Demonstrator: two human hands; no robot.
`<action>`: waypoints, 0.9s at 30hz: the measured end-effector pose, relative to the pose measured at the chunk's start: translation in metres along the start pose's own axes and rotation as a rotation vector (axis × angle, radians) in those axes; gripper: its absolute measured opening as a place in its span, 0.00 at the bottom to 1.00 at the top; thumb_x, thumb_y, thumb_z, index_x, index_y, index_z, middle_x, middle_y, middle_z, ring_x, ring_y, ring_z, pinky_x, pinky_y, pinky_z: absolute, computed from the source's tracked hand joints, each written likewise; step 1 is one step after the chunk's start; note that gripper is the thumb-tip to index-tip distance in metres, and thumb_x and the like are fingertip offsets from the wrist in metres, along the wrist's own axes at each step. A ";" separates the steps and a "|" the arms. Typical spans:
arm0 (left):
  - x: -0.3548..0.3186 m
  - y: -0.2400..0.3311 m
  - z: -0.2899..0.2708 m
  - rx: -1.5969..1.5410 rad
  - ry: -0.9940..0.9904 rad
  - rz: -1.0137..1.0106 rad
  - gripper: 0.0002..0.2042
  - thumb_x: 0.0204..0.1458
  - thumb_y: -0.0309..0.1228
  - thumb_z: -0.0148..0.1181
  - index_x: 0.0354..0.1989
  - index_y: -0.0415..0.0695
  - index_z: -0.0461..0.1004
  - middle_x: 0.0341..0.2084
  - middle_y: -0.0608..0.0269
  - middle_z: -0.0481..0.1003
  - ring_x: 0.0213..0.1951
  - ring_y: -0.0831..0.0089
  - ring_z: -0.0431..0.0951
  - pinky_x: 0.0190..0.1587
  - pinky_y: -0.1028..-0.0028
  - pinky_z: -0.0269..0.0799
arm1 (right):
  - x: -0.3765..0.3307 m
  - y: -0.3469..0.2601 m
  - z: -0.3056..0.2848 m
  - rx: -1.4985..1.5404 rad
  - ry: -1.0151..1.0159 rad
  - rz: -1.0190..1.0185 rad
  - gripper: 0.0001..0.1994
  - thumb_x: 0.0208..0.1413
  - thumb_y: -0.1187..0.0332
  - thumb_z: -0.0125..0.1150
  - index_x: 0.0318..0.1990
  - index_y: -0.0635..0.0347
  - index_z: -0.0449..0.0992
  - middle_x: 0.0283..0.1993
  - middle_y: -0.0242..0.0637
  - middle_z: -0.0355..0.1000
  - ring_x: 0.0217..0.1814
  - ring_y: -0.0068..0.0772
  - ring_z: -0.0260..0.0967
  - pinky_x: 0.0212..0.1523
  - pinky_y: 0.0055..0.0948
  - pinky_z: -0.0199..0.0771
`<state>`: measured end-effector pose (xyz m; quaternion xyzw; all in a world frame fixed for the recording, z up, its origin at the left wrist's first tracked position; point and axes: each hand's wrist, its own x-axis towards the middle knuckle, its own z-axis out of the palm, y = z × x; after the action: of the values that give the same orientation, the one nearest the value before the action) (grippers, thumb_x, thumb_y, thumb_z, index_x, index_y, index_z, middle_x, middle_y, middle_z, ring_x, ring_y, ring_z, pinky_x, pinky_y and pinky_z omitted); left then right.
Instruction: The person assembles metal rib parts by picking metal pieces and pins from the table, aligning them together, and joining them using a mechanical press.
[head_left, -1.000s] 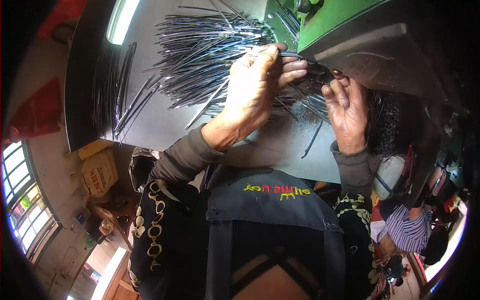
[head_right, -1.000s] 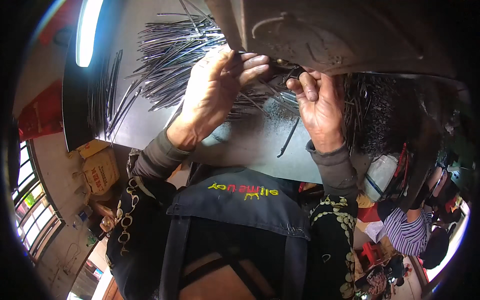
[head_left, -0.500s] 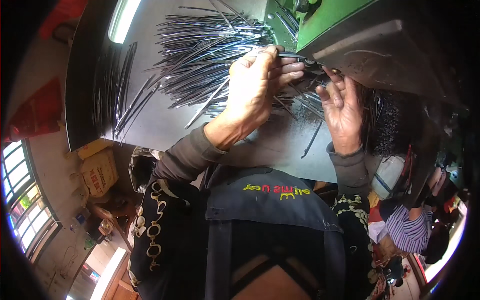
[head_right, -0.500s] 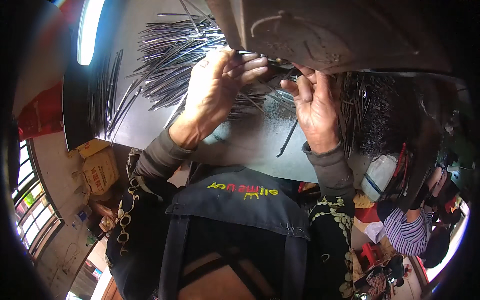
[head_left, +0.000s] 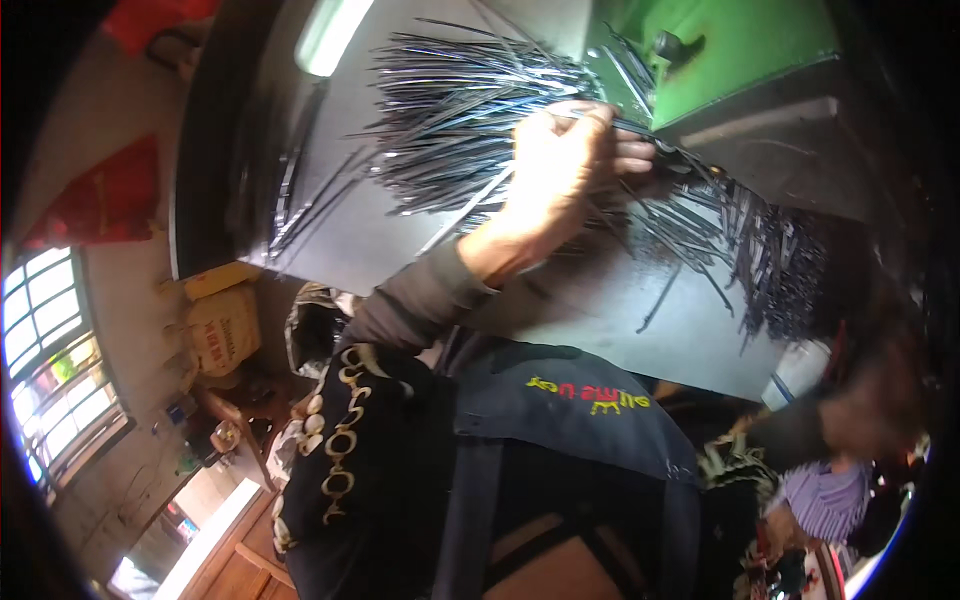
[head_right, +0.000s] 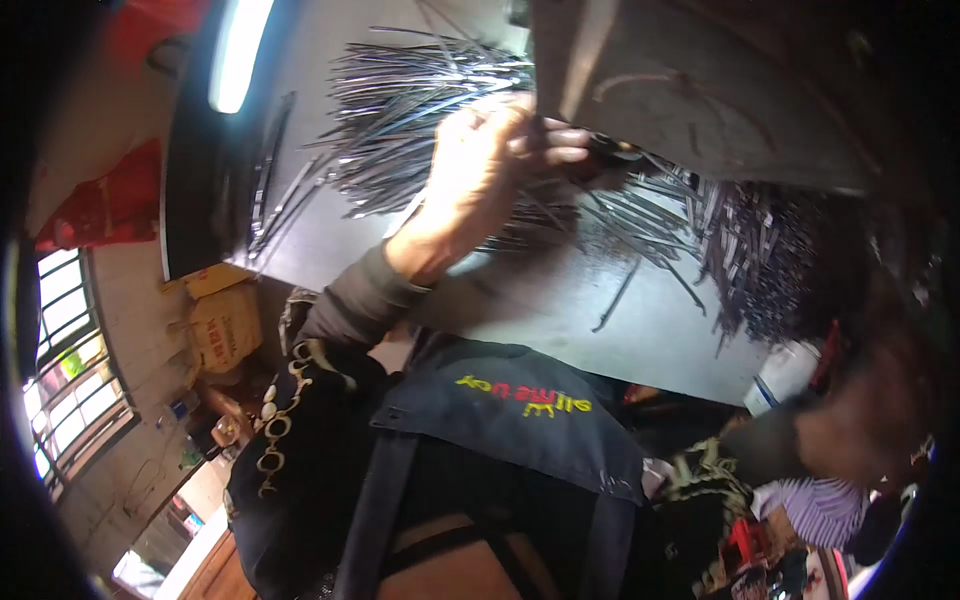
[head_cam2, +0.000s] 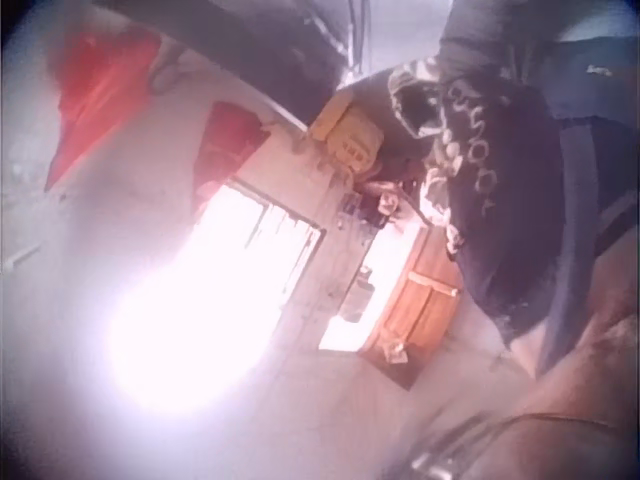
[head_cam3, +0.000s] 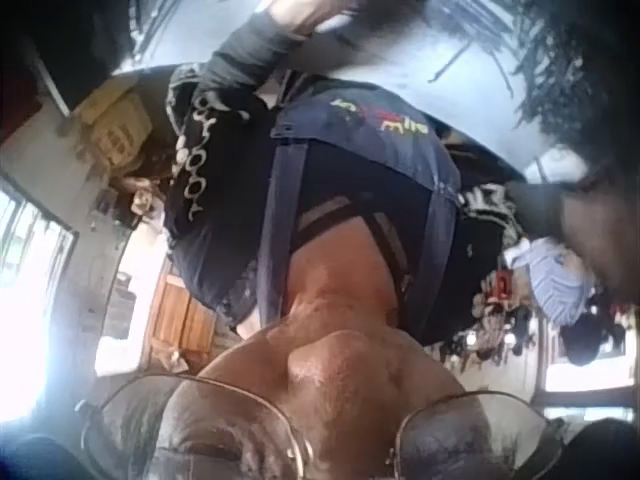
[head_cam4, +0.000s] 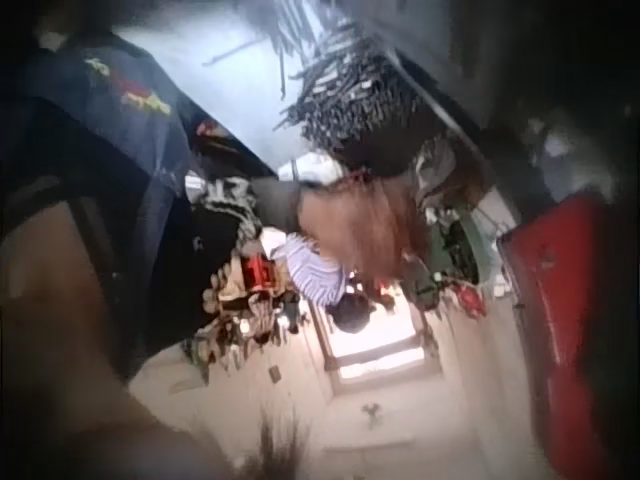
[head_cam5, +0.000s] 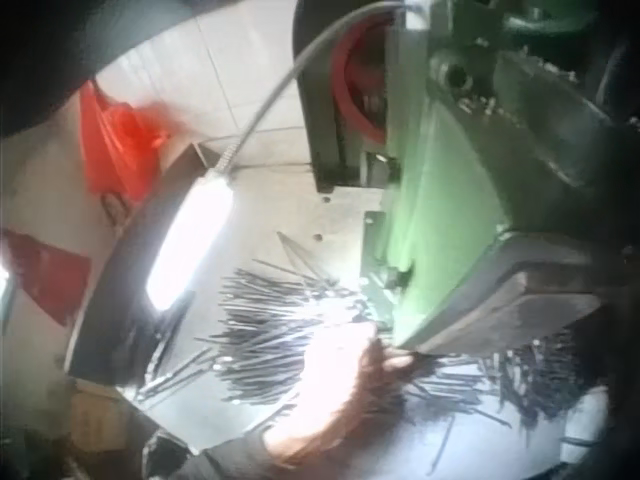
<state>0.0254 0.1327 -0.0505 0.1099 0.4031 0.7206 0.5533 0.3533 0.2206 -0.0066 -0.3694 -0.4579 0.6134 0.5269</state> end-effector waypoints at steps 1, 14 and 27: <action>0.000 -0.001 0.000 0.020 0.001 0.029 0.13 0.56 0.28 0.48 0.39 0.27 0.63 0.29 0.42 0.73 0.28 0.61 0.78 0.32 0.71 0.78 | 0.003 0.008 -0.018 0.043 -0.008 -0.008 0.15 0.57 0.60 0.50 0.42 0.63 0.71 0.42 0.41 0.71 0.29 0.31 0.69 0.34 0.31 0.73; 0.006 -0.007 -0.002 -0.037 0.015 0.051 0.11 0.55 0.27 0.46 0.35 0.27 0.64 0.23 0.47 0.72 0.24 0.66 0.77 0.27 0.74 0.78 | 0.065 0.036 -0.080 0.211 -0.066 -0.229 0.13 0.56 0.63 0.50 0.39 0.65 0.72 0.39 0.43 0.72 0.29 0.33 0.69 0.33 0.30 0.74; 0.004 -0.011 -0.004 -0.026 0.058 0.087 0.10 0.55 0.26 0.46 0.35 0.27 0.63 0.22 0.48 0.72 0.23 0.67 0.77 0.26 0.75 0.78 | 0.046 0.027 0.006 0.208 -0.023 -0.434 0.12 0.56 0.66 0.49 0.36 0.67 0.73 0.35 0.45 0.72 0.30 0.35 0.70 0.32 0.29 0.75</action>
<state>0.0293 0.1352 -0.0620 0.0994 0.4045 0.7520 0.5108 0.3315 0.2643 -0.0292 -0.1993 -0.4667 0.5338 0.6764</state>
